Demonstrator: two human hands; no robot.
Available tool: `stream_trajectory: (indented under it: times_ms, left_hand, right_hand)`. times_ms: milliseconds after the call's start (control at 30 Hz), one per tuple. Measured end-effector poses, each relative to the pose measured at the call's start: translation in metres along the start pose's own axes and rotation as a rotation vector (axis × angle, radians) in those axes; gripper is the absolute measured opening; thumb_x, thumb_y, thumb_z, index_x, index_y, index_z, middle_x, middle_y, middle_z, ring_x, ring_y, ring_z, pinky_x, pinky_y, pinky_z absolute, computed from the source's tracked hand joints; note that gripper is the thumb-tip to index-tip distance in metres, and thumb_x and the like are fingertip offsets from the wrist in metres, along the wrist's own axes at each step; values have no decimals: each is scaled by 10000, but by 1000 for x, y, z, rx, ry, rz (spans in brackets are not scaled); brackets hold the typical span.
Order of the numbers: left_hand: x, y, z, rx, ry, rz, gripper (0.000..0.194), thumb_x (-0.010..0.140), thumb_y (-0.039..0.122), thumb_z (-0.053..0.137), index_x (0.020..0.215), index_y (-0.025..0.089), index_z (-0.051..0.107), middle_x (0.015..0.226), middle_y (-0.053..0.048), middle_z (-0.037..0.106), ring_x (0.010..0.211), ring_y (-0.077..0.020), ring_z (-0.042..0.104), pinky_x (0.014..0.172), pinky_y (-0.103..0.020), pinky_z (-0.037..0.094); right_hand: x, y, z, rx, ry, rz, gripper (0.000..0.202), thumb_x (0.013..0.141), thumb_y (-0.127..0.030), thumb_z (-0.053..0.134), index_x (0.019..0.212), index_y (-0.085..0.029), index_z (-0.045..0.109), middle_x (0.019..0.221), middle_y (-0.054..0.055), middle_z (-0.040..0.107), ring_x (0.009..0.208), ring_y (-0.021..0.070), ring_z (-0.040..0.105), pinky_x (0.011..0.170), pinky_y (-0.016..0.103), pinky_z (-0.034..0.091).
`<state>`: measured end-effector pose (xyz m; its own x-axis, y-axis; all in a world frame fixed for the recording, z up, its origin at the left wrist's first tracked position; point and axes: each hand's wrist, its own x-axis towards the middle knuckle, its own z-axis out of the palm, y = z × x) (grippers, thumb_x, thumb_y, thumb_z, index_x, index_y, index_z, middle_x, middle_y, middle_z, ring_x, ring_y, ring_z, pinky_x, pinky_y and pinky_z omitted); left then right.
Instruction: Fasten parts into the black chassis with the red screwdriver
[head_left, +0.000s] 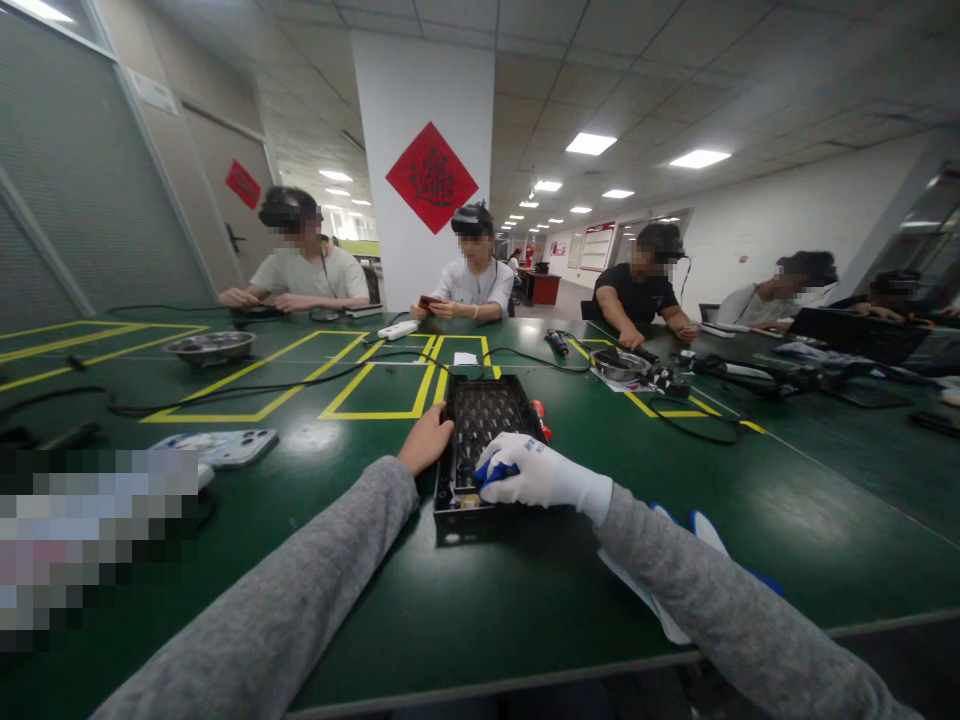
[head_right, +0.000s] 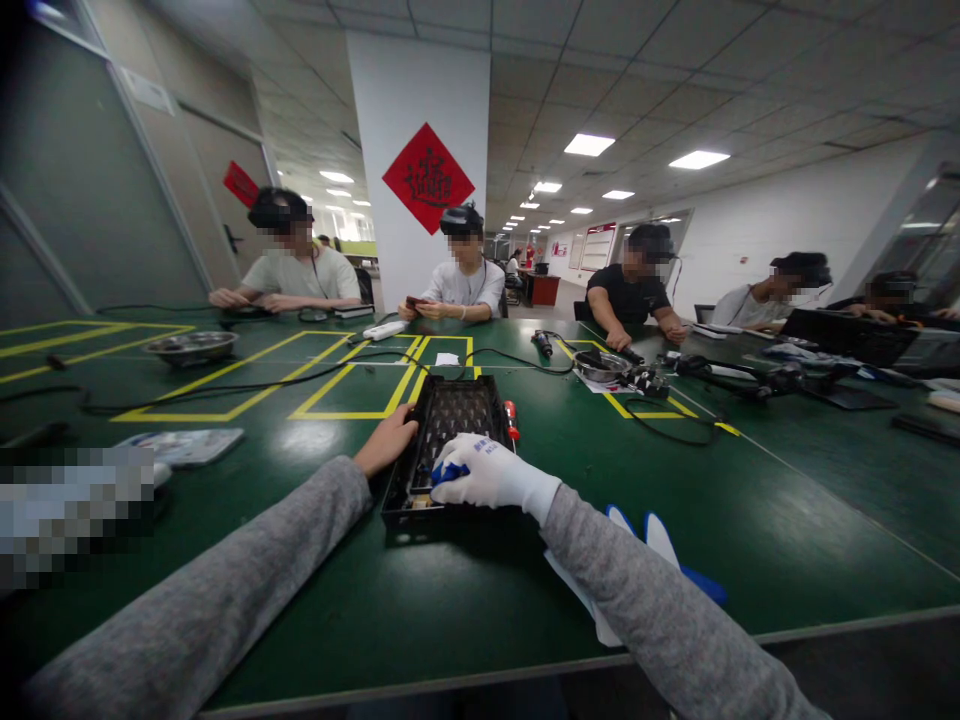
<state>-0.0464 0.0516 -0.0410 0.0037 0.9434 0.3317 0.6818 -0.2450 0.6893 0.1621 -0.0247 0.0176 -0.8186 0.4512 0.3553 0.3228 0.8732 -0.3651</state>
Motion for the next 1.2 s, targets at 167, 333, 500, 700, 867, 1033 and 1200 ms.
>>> stream_trajectory:
  times_ms: [167, 333, 500, 700, 867, 1033, 1200]
  left_hand:
    - [1, -1, 0, -3, 5, -14, 498, 740, 160, 403, 1233, 107, 449, 1254, -111, 508, 1175, -223, 448, 1010, -341, 327]
    - [2, -3, 1, -7, 4, -14, 504, 742, 166, 408, 1243, 109, 440, 1263, -110, 501, 1167, -221, 454, 1015, -340, 317]
    - [1, -3, 1, -6, 5, -11, 499, 750, 173, 395, 1241, 89, 438, 1261, -125, 496, 1168, -224, 450, 1012, -339, 318]
    - [-1, 1, -1, -3, 10, -22, 482, 744, 174, 406, 1218, 109, 465, 1245, -116, 514, 1143, -224, 476, 995, -338, 342]
    - [-1, 2, 0, -6, 18, -25, 490, 741, 165, 408, 1223, 98, 460, 1254, -125, 510, 1168, -236, 457, 1004, -351, 335]
    - [0, 2, 0, -9, 30, -29, 474, 731, 156, 420, 1199, 120, 485, 1226, -101, 540, 1156, -233, 472, 1001, -343, 343]
    - [0, 1, 0, -11, 30, -34, 486, 719, 154, 428, 1201, 130, 485, 1238, -95, 531, 1167, -230, 462, 1006, -339, 337]
  right_hand:
    - [0, 0, 0, 0, 1, 6, 172, 713, -320, 630, 665, -157, 656, 893, 45, 645, 826, 137, 572, 796, 244, 422]
    - [0, -2, -1, 1, -13, 6, 176, 720, -318, 622, 670, -154, 661, 893, 48, 646, 825, 136, 571, 786, 241, 424]
    - [0, -2, -2, -14, -6, 10, 181, 712, -327, 629, 665, -154, 658, 883, 45, 648, 821, 139, 571, 789, 248, 422]
    - [0, -2, -1, 5, -4, 7, 165, 709, -310, 630, 658, -156, 661, 867, 46, 648, 799, 134, 574, 769, 242, 430]
    - [0, 0, 1, 4, -4, 39, 164, 708, -316, 633, 682, -159, 673, 869, 45, 649, 807, 136, 574, 769, 243, 432]
    - [0, 0, 0, 3, -9, 12, 165, 704, -315, 635, 671, -157, 668, 870, 43, 649, 809, 134, 573, 780, 242, 427]
    - [-1, -3, -2, 10, -41, 37, 171, 719, -317, 622, 683, -159, 675, 869, 39, 648, 809, 130, 569, 775, 233, 427]
